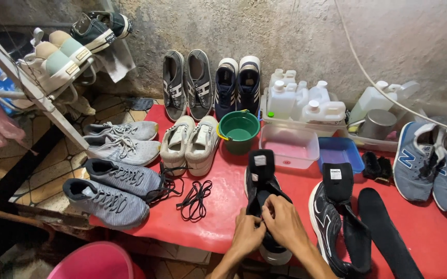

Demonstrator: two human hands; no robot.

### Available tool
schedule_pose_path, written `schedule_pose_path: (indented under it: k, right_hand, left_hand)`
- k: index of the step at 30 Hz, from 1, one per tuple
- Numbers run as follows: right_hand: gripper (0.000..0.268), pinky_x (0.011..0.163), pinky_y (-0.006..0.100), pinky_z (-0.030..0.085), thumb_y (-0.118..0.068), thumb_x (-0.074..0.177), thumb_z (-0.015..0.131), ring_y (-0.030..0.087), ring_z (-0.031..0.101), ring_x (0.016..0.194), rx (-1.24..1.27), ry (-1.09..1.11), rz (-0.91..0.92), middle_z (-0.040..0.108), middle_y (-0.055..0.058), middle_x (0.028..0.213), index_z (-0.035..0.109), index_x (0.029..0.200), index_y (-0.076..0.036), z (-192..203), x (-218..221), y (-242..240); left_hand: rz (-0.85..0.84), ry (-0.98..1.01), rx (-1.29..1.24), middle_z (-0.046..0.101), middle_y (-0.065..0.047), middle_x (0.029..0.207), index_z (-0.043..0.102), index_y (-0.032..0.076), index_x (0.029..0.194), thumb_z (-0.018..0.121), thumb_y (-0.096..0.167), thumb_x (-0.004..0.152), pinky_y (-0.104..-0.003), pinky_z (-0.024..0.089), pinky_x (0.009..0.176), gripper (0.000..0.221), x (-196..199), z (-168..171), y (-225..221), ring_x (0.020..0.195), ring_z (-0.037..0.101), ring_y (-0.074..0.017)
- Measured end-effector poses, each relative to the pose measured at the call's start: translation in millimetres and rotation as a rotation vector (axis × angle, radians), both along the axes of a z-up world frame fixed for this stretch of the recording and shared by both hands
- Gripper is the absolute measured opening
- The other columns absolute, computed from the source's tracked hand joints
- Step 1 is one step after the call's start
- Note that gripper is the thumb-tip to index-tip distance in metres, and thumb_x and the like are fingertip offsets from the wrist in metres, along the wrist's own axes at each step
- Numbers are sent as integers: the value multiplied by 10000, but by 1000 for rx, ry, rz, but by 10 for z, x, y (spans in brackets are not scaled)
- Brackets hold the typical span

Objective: Removing insoles from sneakers and using a small bucket and brush to prepare them for cleaning or repair.

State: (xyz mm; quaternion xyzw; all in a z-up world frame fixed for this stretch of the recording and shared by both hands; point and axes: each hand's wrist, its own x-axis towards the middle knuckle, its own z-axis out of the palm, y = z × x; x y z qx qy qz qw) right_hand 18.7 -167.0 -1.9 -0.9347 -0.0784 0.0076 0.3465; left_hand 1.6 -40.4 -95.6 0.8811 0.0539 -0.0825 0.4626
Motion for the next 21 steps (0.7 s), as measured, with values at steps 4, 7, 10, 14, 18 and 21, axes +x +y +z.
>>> schedule_pose_path:
  k: [4,7,10,14,18,21]
  right_hand:
    - [102,652,377,491,-233,891,692,192,615,693,-25,-106,-17,605,5,816,613,926,-178,-61,-140,-101]
    - [226,640,276,494,-370,863,782,97,553,621,76,-55,-79,612,-40,767,654,844,-185,-149,-201,-220]
    - [331,611,244,491,-353,750,926,79,513,603,161,8,-131,610,-48,732,663,826,-167,-121,-260,-311]
    - [349,677,248,501,-398,722,929,85,560,661,90,30,-165,623,-74,778,669,852,-205,-37,-333,-257]
    - [533,657,236,642,-405,671,934,103,674,943,220,-71,-213,600,-7,1056,697,1107,-211,18,-378,-185]
    - [723,812,271,678,-437,640,915,139,779,1044,349,11,-191,744,32,1148,640,1281,-244,225,-416,-144]
  left_hand:
    - [142,55,-87,507,-158,1152,694,117,709,593,413,927,-423,416,1083,381,65,-116,-24,1294,489,-361]
    - [218,12,-158,502,-88,1062,792,136,835,625,420,889,-323,471,1012,334,130,-224,-85,1122,622,-241]
    - [343,99,-379,513,-38,1112,791,159,815,679,392,890,-264,506,952,269,152,48,-159,991,666,-139]
    - [343,-52,-531,294,81,587,348,183,544,710,245,922,-355,237,551,527,262,108,-184,589,299,-73]
    - [551,200,-1042,556,-67,712,604,22,754,739,277,922,-314,426,562,333,281,451,-131,636,524,-170]
    - [538,257,-1182,697,-155,730,706,-45,792,693,360,954,-304,485,597,437,221,606,-62,625,606,-214]
